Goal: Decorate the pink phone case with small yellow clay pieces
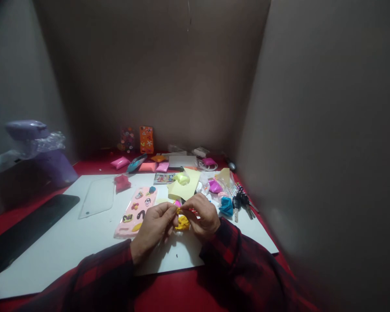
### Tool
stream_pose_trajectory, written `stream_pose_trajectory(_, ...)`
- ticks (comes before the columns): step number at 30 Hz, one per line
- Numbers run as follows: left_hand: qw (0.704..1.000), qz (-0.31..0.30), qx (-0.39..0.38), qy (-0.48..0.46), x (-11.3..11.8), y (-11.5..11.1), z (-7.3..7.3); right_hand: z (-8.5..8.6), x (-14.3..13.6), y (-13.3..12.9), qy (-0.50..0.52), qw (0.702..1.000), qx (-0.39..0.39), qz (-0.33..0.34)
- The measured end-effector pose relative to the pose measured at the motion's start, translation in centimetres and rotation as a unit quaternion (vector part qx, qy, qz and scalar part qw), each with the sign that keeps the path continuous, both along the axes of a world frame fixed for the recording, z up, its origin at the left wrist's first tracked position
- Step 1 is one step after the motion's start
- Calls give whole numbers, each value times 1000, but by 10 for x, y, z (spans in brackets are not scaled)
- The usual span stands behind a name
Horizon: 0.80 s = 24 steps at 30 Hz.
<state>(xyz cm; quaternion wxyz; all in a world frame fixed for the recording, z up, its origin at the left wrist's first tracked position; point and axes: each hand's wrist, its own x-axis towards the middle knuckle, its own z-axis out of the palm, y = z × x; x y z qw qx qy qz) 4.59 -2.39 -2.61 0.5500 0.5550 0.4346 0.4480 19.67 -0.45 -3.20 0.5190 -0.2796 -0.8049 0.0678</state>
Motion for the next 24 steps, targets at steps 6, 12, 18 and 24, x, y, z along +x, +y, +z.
stream_pose_trajectory(6,1000,-7,-8,-20,0,1,-2,3,-1,-4,-7,1000,-14,2)
stream_pose_trajectory(12,1000,5,-3,-7,-1,0,1,2,-1,-3,-16,1000,-14,12)
stream_pose_trajectory(18,999,13,24,29,0,0,4,3,-1,-4,-27,999,-17,15)
stream_pose_trajectory(24,999,-3,24,26,0,-2,5,2,0,-4,-44,999,-29,6)
